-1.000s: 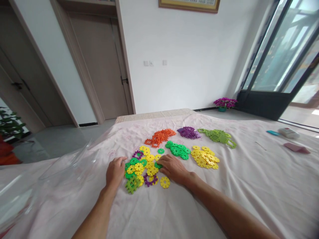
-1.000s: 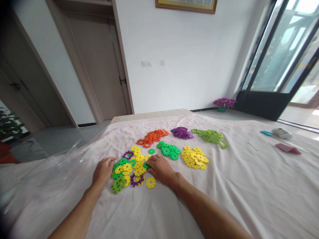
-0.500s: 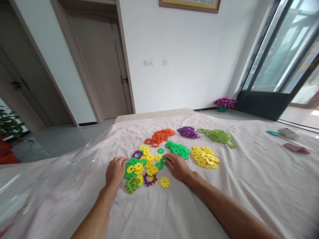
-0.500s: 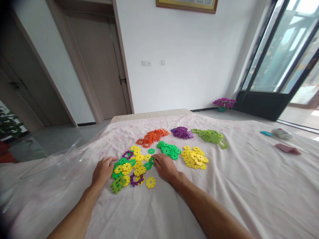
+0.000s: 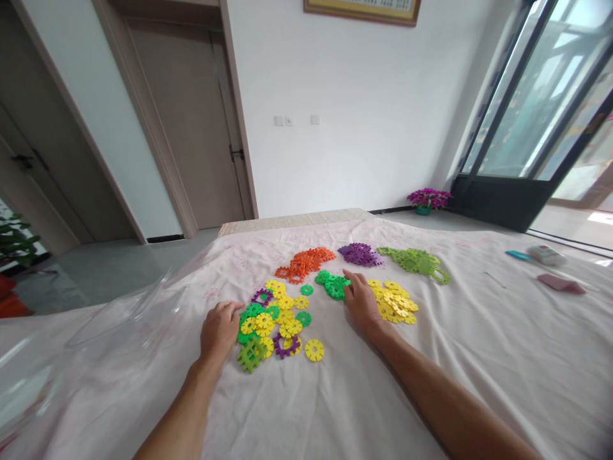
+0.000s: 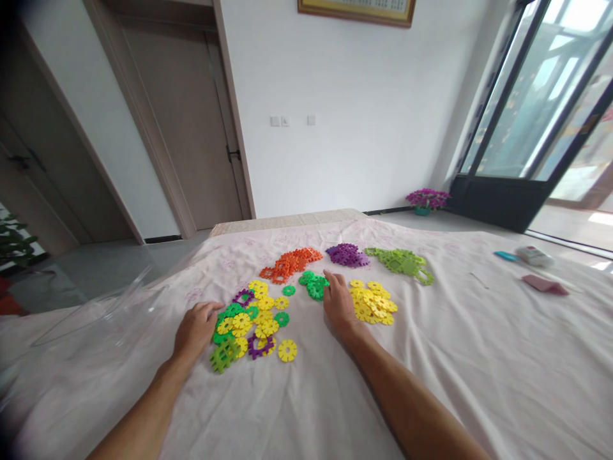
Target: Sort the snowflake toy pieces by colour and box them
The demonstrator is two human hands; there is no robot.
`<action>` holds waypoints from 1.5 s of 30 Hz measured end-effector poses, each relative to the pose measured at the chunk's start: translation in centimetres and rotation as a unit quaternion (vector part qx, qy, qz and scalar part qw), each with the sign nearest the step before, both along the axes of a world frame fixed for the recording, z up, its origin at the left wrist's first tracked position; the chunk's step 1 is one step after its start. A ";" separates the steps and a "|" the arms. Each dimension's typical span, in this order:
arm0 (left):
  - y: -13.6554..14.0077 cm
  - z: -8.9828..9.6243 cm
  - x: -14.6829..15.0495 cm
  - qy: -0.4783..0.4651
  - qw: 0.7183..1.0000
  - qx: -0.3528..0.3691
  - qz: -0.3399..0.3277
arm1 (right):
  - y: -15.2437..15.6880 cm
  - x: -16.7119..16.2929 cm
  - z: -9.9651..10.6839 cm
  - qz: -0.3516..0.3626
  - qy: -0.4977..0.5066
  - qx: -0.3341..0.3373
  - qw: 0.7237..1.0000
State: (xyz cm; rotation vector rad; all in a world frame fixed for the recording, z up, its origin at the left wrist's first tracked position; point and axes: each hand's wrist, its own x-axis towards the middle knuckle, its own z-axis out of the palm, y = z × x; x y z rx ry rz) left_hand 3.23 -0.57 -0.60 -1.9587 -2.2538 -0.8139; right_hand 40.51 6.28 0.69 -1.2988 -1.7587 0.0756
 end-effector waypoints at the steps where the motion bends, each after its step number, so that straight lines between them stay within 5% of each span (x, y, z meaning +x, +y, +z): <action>1: 0.0 0.0 0.0 0.001 1.000 0.000 0.000 | -0.1 0.0 0.1 0.001 0.000 0.007 1.000; 10: -0.1 0.1 0.1 0.000 1.000 -0.001 0.003 | -4.3 -4.0 1.8 0.247 -0.169 -0.059 0.952; 16: -0.1 0.2 0.2 0.001 1.000 0.004 0.005 | -5.1 -5.5 2.4 0.239 -0.291 -0.054 0.925; 23: -0.1 0.2 0.2 -0.003 1.000 -0.001 -0.002 | -4.6 -5.3 2.4 0.237 -0.263 -0.068 0.933; 37: -0.2 0.2 0.1 0.000 1.000 -0.006 0.003 | -2.3 -2.5 1.3 0.085 -0.113 -0.063 0.988; 45: -0.2 0.3 0.2 0.003 1.000 -0.007 0.004 | 0.3 1.0 1.1 -0.062 -0.064 -0.044 0.995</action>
